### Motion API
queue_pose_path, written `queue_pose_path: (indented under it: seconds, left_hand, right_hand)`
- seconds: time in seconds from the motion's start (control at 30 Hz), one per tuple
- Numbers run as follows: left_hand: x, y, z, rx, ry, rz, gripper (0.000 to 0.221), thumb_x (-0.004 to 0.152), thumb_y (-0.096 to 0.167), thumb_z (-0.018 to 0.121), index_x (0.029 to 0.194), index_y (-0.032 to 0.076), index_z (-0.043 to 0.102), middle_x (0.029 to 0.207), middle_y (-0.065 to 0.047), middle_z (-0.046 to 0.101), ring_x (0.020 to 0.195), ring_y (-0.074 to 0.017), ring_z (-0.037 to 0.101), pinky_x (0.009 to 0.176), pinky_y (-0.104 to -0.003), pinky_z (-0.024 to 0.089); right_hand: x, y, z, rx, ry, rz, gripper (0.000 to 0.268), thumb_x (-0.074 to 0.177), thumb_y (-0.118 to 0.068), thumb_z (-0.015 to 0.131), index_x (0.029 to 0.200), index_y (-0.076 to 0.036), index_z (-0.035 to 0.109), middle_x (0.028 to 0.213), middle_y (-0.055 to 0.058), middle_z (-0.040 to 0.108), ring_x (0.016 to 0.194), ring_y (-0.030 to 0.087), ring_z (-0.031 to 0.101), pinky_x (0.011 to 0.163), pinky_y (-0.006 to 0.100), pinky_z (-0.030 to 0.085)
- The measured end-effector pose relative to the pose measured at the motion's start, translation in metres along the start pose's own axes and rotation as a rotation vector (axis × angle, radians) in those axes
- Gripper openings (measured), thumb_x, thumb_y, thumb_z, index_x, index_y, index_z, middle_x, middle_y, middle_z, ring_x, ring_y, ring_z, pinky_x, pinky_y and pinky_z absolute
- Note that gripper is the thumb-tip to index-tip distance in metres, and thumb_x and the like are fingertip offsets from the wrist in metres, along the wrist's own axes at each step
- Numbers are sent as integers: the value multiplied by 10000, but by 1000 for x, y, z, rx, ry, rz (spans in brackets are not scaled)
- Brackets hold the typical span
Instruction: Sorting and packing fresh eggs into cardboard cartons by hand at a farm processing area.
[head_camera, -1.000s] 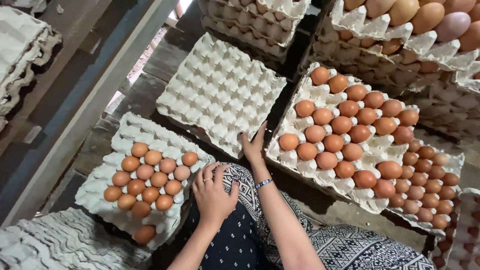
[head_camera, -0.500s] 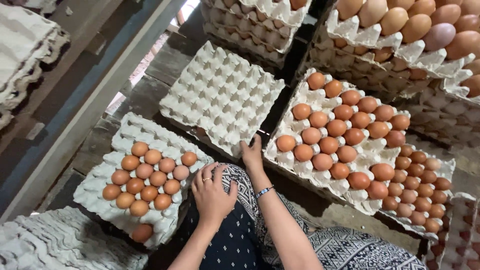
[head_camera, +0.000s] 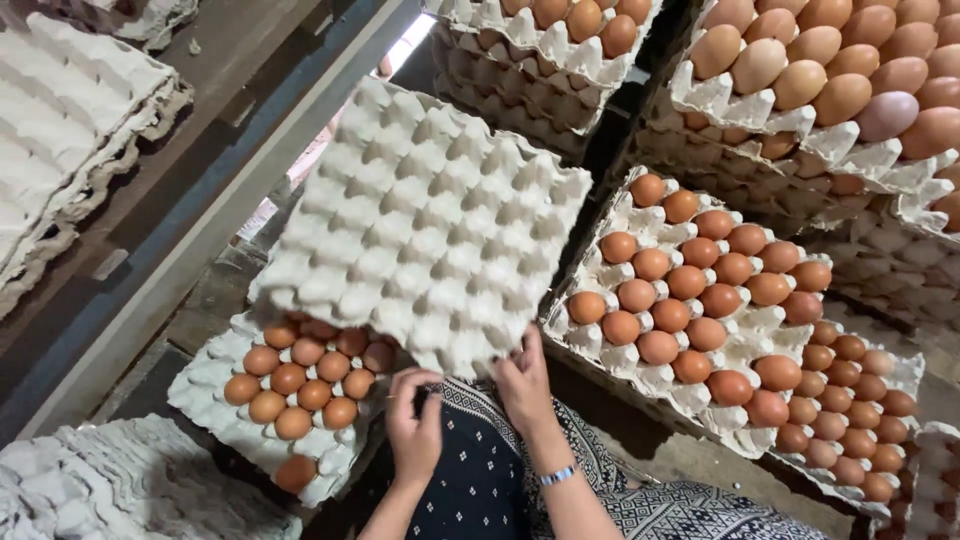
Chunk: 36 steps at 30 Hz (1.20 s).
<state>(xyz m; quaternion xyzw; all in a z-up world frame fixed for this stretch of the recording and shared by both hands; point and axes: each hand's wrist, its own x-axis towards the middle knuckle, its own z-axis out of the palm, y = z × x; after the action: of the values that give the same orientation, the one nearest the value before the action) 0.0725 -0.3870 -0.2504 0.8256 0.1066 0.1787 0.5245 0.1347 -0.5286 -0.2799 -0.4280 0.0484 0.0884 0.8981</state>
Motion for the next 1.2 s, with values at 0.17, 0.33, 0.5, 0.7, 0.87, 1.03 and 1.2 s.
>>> queue_pose_path:
  seconds: [0.17, 0.33, 0.5, 0.7, 0.87, 1.03, 1.2]
  left_hand:
    - [-34, -30, -21, -1240, 165, -285, 781, 669, 145, 544, 1426, 80, 362, 1119, -57, 452, 982, -205, 442, 897, -357, 323]
    - [-156, -253, -43, -1916, -14, -738, 204, 918, 86, 490, 1078, 21, 598, 1199, -101, 601, 1100, -193, 503, 993, -378, 305]
    - [-102, -78, -55, -1256, 105, -1177, 551, 784, 155, 431, 1324, 71, 499, 1275, -95, 562, 1141, -279, 503, 957, -399, 362]
    - [-108, -52, -61, -1092, 72, -1112, 702, 749, 118, 331, 1442, 25, 383, 1364, -173, 470, 1170, -329, 422, 948, -395, 309]
    - [-119, -64, -63, -1123, 2, -1076, 645, 782, 118, 334, 1409, -5, 414, 1324, -190, 501, 1106, -341, 453, 915, -406, 340]
    - [-121, -70, -65, -1133, -51, -1041, 564, 810, 59, 362, 1348, -89, 447, 1247, -245, 534, 1082, -364, 492, 908, -437, 376]
    - [-123, -85, -74, -1023, -35, -1096, 513, 810, 14, 379, 1271, -190, 472, 1212, -329, 545, 1082, -409, 492, 940, -450, 360]
  right_hand:
    - [-72, 11, -37, 150, 28, 55, 794, 824, 98, 496, 1542, -98, 222, 925, 75, 584, 661, 104, 476, 724, 247, 454]
    - [-144, -6, -42, -140, 41, 174, 832, 742, 95, 478, 1506, -68, 190, 1186, 199, 637, 724, 168, 606, 707, 310, 540]
    - [-185, -10, -79, 12, -230, 109, 775, 825, 94, 612, 1484, 17, 211, 1492, 209, 384, 1361, 322, 402, 1108, 445, 339]
    - [-167, -121, -93, -624, 253, 21, 279, 773, 72, 635, 1037, -6, 677, 921, 98, 702, 832, 190, 657, 785, 316, 540]
    - [-143, -174, -45, -1547, 406, -569, 173, 716, -98, 783, 861, -190, 761, 1297, 40, 572, 1208, 247, 351, 978, 352, 367]
    - [-127, -186, -7, -1787, 303, -617, 202, 699, -143, 756, 881, -228, 772, 1393, 51, 537, 1164, 282, 389, 1025, 417, 280]
    - [-116, -173, -28, -1870, 280, -421, 229, 668, -220, 753, 871, -324, 778, 1432, 7, 498, 1167, 383, 406, 1014, 527, 345]
